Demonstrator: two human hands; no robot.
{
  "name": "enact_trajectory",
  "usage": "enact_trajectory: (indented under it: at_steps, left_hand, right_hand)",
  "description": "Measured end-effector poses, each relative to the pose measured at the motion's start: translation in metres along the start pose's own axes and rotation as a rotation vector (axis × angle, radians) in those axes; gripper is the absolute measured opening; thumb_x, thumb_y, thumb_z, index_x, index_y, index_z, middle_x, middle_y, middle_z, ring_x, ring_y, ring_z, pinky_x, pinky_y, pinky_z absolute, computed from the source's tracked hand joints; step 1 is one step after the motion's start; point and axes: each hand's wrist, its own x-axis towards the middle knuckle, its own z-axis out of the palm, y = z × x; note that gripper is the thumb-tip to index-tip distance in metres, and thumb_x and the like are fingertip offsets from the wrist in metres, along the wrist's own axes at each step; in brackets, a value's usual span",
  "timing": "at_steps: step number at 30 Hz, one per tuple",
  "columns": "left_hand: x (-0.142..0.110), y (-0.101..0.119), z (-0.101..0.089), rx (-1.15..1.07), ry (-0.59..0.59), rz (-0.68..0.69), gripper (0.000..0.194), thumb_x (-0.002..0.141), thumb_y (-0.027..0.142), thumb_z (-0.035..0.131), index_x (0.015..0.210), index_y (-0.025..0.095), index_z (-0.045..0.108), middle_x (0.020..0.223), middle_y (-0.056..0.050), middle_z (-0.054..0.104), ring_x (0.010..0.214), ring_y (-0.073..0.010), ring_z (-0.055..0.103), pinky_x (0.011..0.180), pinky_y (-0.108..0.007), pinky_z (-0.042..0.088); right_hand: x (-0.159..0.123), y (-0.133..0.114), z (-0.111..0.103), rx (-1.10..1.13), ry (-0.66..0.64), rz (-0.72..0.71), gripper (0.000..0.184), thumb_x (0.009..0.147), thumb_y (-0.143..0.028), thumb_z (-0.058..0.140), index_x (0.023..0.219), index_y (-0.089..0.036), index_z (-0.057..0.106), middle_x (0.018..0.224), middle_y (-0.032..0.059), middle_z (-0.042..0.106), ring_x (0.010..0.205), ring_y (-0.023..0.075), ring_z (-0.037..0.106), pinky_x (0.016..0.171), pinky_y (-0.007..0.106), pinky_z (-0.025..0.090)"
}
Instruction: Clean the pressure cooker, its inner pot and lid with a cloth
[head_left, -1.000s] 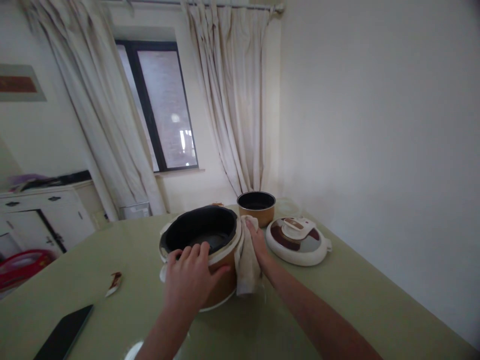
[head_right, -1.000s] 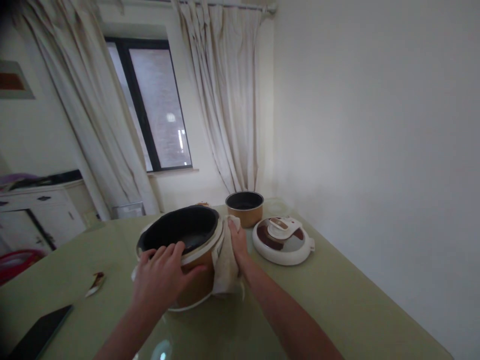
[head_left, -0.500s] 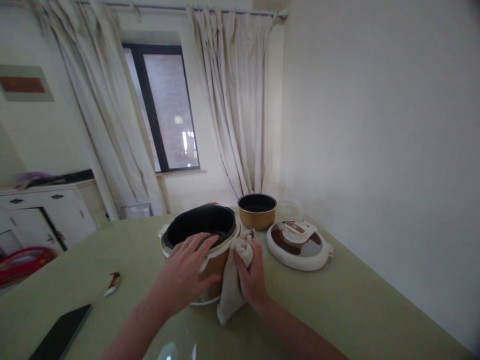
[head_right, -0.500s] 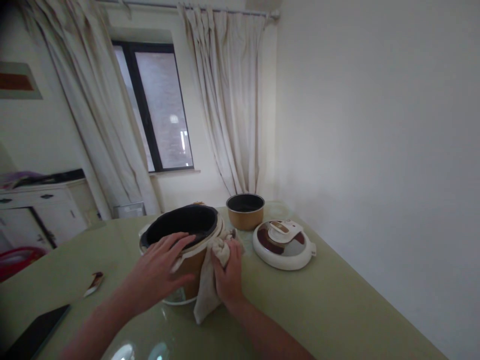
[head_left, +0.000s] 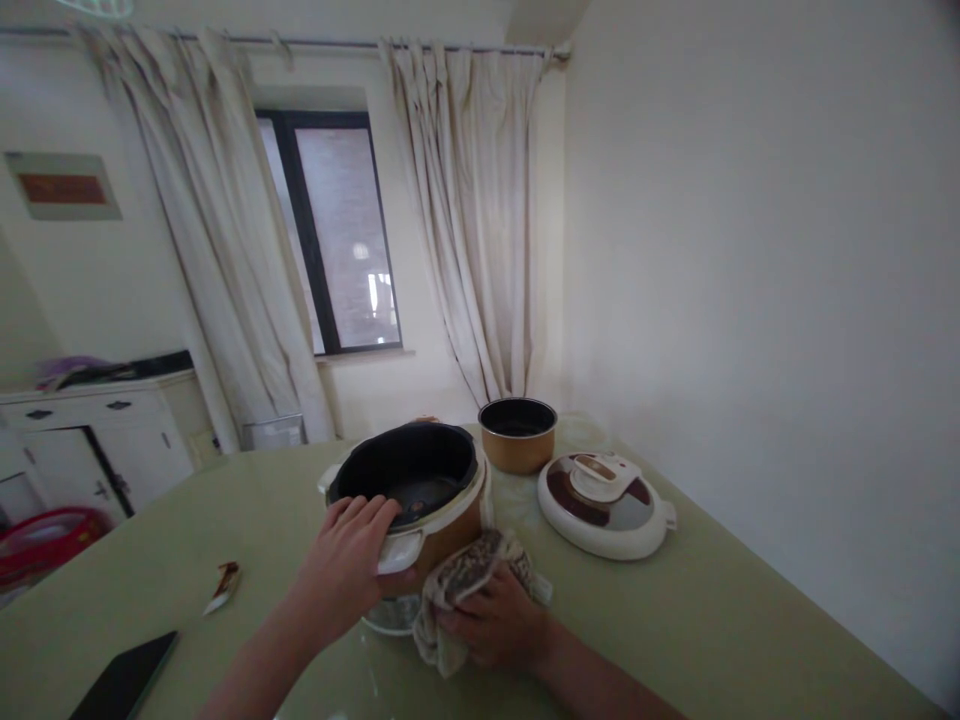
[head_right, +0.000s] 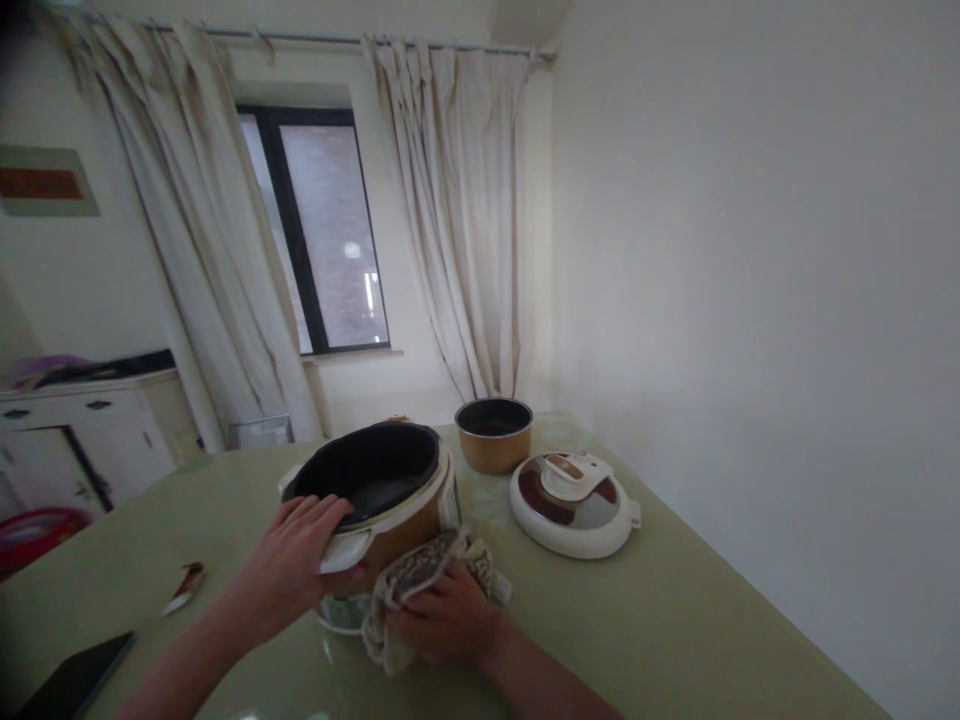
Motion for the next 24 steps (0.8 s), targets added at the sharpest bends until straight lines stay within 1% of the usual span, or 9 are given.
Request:
enact_trajectory:
  at_steps: [2,5,8,11,13,15,18,21,24]
  left_hand:
    - [0.002,0.015,0.0,0.001,0.007,-0.022,0.046,0.081,0.037,0.088,0.12,0.023,0.069,0.118,-0.009,0.077,0.113,-0.0332,0.069,0.108,-0.05,0.04]
    - [0.007,0.045,0.003,-0.033,-0.002,-0.069,0.049,0.081,0.029,0.085,0.126,0.022,0.067,0.12,-0.01,0.077,0.114,-0.0345,0.069,0.106,-0.052,0.04]
    - [0.01,0.063,0.007,-0.098,0.042,-0.109,0.06,0.085,0.029,0.082,0.141,0.021,0.06,0.128,-0.012,0.075,0.117,-0.0348,0.07,0.106,-0.054,0.042]
    - [0.006,0.051,0.008,-0.172,0.113,-0.01,0.082,0.085,0.033,0.084,0.157,0.024,0.047,0.143,-0.013,0.068,0.128,-0.0333,0.067,0.108,-0.05,0.045]
    - [0.001,0.033,0.007,-0.163,0.15,0.071,0.079,0.082,0.035,0.085,0.154,0.026,0.051,0.147,-0.013,0.067,0.135,-0.0346,0.063,0.115,-0.05,0.044]
    - [-0.004,0.016,0.005,-0.109,0.158,0.074,0.056,0.082,0.032,0.083,0.135,0.025,0.064,0.135,-0.012,0.073,0.132,-0.0358,0.064,0.121,-0.053,0.04]
    - [-0.007,0.005,0.004,-0.046,0.136,0.023,0.032,0.08,0.024,0.074,0.112,0.024,0.07,0.115,-0.01,0.076,0.118,-0.0351,0.068,0.118,-0.054,0.043]
    - [-0.007,0.002,0.007,-0.029,0.134,0.045,0.038,0.076,0.019,0.066,0.114,0.025,0.07,0.115,-0.01,0.076,0.116,-0.0348,0.067,0.113,-0.052,0.046]
    - [-0.006,-0.001,0.012,-0.042,0.159,0.098,0.036,0.081,0.019,0.059,0.115,0.026,0.07,0.115,-0.01,0.076,0.112,-0.0326,0.066,0.11,-0.05,0.047]
  right_hand:
    - [0.005,0.005,-0.008,0.015,0.048,0.044,0.041,0.091,-0.04,0.066,0.131,-0.031,0.066,0.109,0.0044,0.074,0.093,0.0267,0.068,0.081,0.042,0.058]
    - [0.033,0.015,-0.034,0.094,0.25,0.256,0.048,0.087,-0.042,0.065,0.132,-0.027,0.064,0.121,0.011,0.066,0.112,0.0334,0.064,0.099,0.053,0.054]
    - [0.055,0.024,-0.062,0.253,0.293,0.377,0.041,0.082,-0.039,0.067,0.121,-0.024,0.066,0.123,0.0115,0.061,0.115,0.0334,0.062,0.101,0.053,0.053]
    - [0.064,0.029,-0.084,0.333,0.321,0.531,0.029,0.088,-0.031,0.06,0.115,-0.024,0.067,0.121,0.0103,0.063,0.116,0.0309,0.063,0.1,0.049,0.053]
    - [0.074,0.028,-0.093,0.333,0.339,0.628,0.025,0.092,-0.027,0.056,0.114,-0.024,0.065,0.12,0.0096,0.066,0.116,0.0294,0.063,0.102,0.047,0.052]
    - [0.091,0.021,-0.097,0.286,0.232,0.596,0.023,0.09,-0.029,0.06,0.112,-0.024,0.064,0.116,0.0091,0.068,0.112,0.0295,0.062,0.101,0.047,0.05]
    - [0.127,0.001,-0.095,0.13,-0.064,0.413,0.035,0.082,-0.04,0.072,0.111,-0.022,0.064,0.114,0.0104,0.07,0.107,0.0323,0.06,0.099,0.05,0.048]
    - [0.158,-0.02,-0.087,-0.008,-0.261,0.238,0.049,0.081,-0.051,0.079,0.116,-0.019,0.065,0.116,0.0115,0.071,0.106,0.033,0.059,0.096,0.05,0.048]
    - [0.176,-0.03,-0.082,-0.042,-0.333,0.093,0.054,0.081,-0.059,0.081,0.113,-0.018,0.065,0.117,0.0106,0.071,0.104,0.0308,0.059,0.095,0.048,0.048]
